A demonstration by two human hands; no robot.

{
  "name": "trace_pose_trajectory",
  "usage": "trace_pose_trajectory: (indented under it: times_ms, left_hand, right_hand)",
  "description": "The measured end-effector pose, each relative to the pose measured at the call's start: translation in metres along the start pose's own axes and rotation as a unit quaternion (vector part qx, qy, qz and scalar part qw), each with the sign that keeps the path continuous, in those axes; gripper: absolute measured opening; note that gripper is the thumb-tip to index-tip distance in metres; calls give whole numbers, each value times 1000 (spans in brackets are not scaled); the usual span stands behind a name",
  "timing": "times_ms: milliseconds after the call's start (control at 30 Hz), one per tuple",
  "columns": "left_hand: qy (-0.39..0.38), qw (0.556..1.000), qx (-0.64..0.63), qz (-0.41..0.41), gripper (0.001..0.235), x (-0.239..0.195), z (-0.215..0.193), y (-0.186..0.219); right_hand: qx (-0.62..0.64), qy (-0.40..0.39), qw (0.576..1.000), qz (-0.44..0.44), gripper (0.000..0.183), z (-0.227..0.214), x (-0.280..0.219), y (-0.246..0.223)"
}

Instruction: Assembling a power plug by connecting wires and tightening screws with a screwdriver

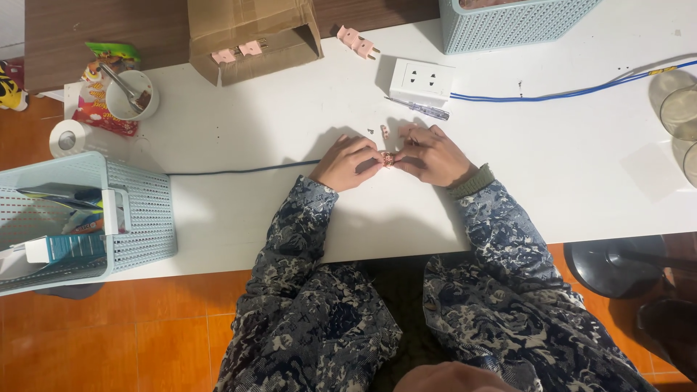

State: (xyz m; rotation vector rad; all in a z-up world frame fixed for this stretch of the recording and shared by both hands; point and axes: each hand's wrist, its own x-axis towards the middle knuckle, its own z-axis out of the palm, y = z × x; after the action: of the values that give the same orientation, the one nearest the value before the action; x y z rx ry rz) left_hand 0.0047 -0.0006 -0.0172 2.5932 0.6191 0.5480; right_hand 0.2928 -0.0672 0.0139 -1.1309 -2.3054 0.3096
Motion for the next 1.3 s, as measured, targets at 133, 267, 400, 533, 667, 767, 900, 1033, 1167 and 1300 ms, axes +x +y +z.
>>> trace_pose_trajectory:
  times_ms: [133,267,400,533,667,767,900,1033,1167,1300]
  left_hand:
    - [-3,1000,6,2,13,1,-4,3]
    - [28,1000,-10,-1,17,1,-7,10]
    - [46,999,-14,-9,24,5,1,8]
    - [57,998,-2,5,26,5,19,3]
    - [85,996,-22,-8,28,5,21,5]
    - [98,993,-54,-28,29,7,20,6]
    - [111,987,-104,-51,29,8,27,4]
    - [166,976,-134,-50,18,13,16,21]
    - [188,959,-203,-57,18,12,21,19]
    - [180,958,-215,-57,21,14,18,22]
  right_hand:
    - [-4,-10,1000,14,18,0,-1,-1]
    - [47,4,999,11,17,3,-3,1]
    - [72,24,997,4,16,12,-5,6]
    - [96,26,995,14,13,8,-3,-5]
    - [153,59,986,14,9,8,2,-8]
    - [167,73,983,14,10,7,4,-5]
    - [173,90,981,9,10,-3,8,-16]
    - [177,117,977,-1,10,-4,8,-20]
    - [172,129,977,1,10,-6,9,-23]
    - [147,140,979,-17,11,-6,10,-24]
